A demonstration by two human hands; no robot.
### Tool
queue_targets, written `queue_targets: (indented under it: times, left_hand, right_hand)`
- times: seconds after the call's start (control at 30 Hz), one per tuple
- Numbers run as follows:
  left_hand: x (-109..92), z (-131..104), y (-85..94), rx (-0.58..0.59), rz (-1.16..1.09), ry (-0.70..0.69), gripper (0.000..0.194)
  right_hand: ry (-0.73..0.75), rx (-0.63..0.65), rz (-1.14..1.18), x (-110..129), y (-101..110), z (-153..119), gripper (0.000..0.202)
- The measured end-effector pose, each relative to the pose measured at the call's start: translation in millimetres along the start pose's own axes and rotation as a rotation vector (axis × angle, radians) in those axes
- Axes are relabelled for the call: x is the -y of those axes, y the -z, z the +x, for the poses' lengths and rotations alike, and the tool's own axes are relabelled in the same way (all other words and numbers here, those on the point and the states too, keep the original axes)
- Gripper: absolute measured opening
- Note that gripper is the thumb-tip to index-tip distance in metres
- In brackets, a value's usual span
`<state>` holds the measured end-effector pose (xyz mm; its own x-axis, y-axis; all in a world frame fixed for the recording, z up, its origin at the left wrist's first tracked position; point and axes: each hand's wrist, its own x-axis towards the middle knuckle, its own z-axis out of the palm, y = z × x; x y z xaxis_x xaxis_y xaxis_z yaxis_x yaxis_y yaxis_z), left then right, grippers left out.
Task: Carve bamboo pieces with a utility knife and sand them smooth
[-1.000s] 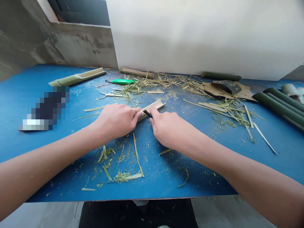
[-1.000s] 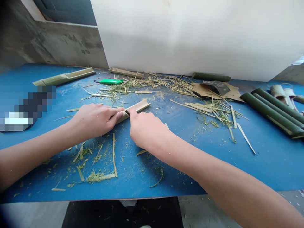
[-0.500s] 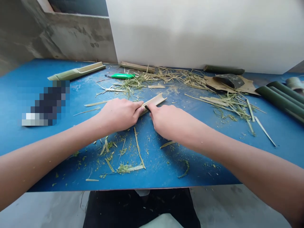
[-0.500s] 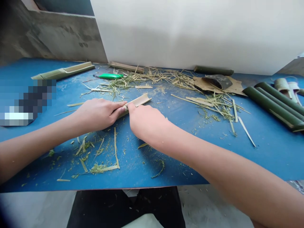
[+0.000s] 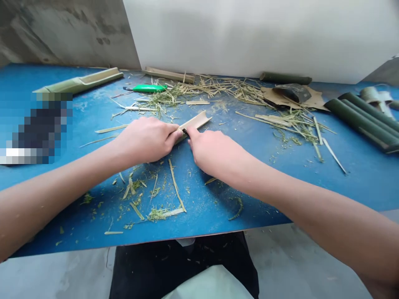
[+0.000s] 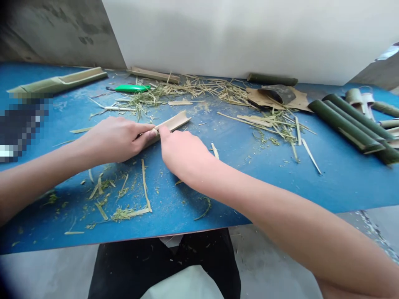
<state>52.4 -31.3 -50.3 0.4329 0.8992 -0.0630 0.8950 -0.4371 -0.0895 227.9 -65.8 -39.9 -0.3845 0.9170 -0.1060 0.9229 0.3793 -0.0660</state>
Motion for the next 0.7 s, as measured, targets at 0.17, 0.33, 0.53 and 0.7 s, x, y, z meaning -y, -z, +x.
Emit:
queue_targets:
  times: [0.17,0.33,0.53,0.7]
  left_hand:
    - [7.0,-5.4,0.9,-0.034,0.006,0.035,0.061]
    - [3.3,-13.9,3.6,-0.004,0.048,0.052,0.058]
    - [10.1,-9.4,5.3,0.045,-0.030,0.036,0.060]
    - [11.4,-8.9,5.3,0.061,-0.018,0.056,0.063]
  right_hand:
    - [-0.011,0.076,0.023,-1.1,14.8,9.1,0.039]
    - [0.024,0.075,0.029,-10.2,13.9,9.3,0.042]
    - [0.003,0.123,0.005,-5.3,22.2,7.9,0.044]
    - [-0.001,0.193,-0.068,-2.8,34.8,12.5,0.040]
